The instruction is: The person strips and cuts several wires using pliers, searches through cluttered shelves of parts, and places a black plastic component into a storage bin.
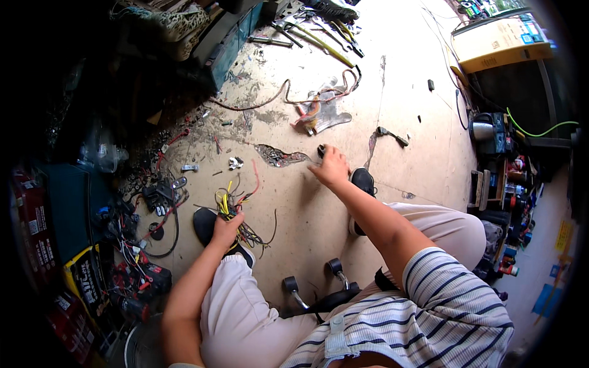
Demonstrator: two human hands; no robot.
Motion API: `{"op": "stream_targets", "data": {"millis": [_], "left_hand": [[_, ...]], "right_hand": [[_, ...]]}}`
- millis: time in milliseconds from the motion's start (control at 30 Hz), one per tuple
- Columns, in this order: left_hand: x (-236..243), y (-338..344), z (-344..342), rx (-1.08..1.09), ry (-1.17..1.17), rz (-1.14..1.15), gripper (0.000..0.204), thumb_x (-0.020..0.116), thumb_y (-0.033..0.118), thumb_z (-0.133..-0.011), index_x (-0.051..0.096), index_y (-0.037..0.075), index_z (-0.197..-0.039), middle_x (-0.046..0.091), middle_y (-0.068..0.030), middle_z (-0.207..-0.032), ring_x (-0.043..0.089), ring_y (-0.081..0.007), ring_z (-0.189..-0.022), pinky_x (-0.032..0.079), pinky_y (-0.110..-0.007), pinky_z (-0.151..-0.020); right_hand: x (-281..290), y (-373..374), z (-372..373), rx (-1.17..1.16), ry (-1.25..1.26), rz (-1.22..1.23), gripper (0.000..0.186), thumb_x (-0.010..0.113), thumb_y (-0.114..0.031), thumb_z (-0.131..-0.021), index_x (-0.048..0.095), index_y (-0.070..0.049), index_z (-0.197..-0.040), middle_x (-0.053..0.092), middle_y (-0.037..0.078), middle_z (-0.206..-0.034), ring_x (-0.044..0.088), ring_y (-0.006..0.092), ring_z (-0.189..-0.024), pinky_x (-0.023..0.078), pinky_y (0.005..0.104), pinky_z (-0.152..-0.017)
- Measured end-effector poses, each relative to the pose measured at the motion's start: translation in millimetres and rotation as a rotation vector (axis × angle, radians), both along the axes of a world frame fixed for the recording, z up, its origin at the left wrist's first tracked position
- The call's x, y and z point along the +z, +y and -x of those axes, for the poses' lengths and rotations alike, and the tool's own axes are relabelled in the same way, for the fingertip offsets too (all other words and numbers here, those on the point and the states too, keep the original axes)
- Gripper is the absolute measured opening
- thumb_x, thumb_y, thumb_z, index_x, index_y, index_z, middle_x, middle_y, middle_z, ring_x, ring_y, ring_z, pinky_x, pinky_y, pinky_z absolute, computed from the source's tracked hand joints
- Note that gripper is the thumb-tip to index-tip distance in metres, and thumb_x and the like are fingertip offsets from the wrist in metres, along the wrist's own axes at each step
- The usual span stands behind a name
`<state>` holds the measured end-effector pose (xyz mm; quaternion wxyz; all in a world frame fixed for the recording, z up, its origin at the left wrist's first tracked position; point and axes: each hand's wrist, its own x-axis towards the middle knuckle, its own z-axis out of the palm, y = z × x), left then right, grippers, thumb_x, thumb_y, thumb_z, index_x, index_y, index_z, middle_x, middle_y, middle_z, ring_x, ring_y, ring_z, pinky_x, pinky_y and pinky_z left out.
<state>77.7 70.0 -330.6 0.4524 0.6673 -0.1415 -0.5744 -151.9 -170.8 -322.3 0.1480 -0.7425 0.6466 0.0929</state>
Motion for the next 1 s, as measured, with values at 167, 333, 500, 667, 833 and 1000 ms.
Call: {"op": "stream_targets", "data": {"millis": [167,333,500,667,833,1000], "left_hand": [[-3,3,-3,0.058,0.076,-0.093,0.016,0.066,0.010,-0.079,0.058,0.006,-0.092,0.055,0.0026,-0.081,0.050,-0.0079,-0.071,0.043,-0.024,-0.063],[-6,1,0,-0.103,0.013,-0.055,0.021,0.064,0.007,-0.080,0.059,0.004,-0.100,0.054,0.0035,-0.085,0.050,-0.0074,-0.075,0.042,-0.023,-0.066],[12,-9,-1,-0.102,0.062,-0.084,0.024,0.064,0.009,-0.079,0.059,0.004,-0.101,0.055,0.0034,-0.085,0.050,-0.0083,-0.075,0.042,-0.025,-0.068],[3,0,-5,-0.148,0.015,-0.064,0.019,0.065,0.014,-0.078,0.059,0.005,-0.094,0.056,0.0025,-0.081,0.052,-0.0092,-0.073,0.043,-0.026,-0.066],[7,-3,-6,-0.157,0.079,0.047,0.038,0.063,0.012,-0.079,0.059,0.008,-0.116,0.052,0.0042,-0.086,0.048,-0.0073,-0.079,0.042,-0.024,-0.071],[3,8,-9,-0.148,0.081,0.058,0.045,0.061,0.011,-0.080,0.056,0.010,-0.124,0.052,0.0043,-0.089,0.048,-0.0067,-0.079,0.042,-0.024,-0.071]], "right_hand": [[0,9,27,-0.128,0.103,-0.092,0.066,0.070,-0.036,-0.069,0.044,-0.007,-0.122,0.048,0.013,-0.122,0.045,0.0316,-0.115,0.036,0.0494,-0.094],[-17,-2,39,-0.172,-0.035,-0.214,0.045,0.062,-0.027,-0.076,0.047,0.000,-0.109,0.051,0.021,-0.113,0.052,0.0375,-0.104,0.042,0.0482,-0.086],[-11,-13,37,-0.064,0.004,-0.172,0.039,0.059,-0.020,-0.077,0.046,0.003,-0.105,0.052,0.023,-0.104,0.056,0.0405,-0.098,0.046,0.0465,-0.083],[-4,-26,18,0.552,-0.011,-0.128,0.035,0.065,-0.023,-0.070,0.051,-0.006,-0.097,0.054,0.014,-0.105,0.050,0.0344,-0.104,0.041,0.0440,-0.087],[-5,-69,-23,0.605,-0.315,0.115,0.058,0.074,-0.017,-0.060,0.051,-0.012,-0.113,0.052,0.012,-0.112,0.047,0.0327,-0.106,0.039,0.0412,-0.090],[-5,-114,-62,0.611,-0.068,0.185,0.082,0.069,-0.021,-0.074,0.024,-0.017,-0.142,0.030,0.008,-0.145,0.030,0.0289,-0.132,0.032,0.0409,-0.103]]}}
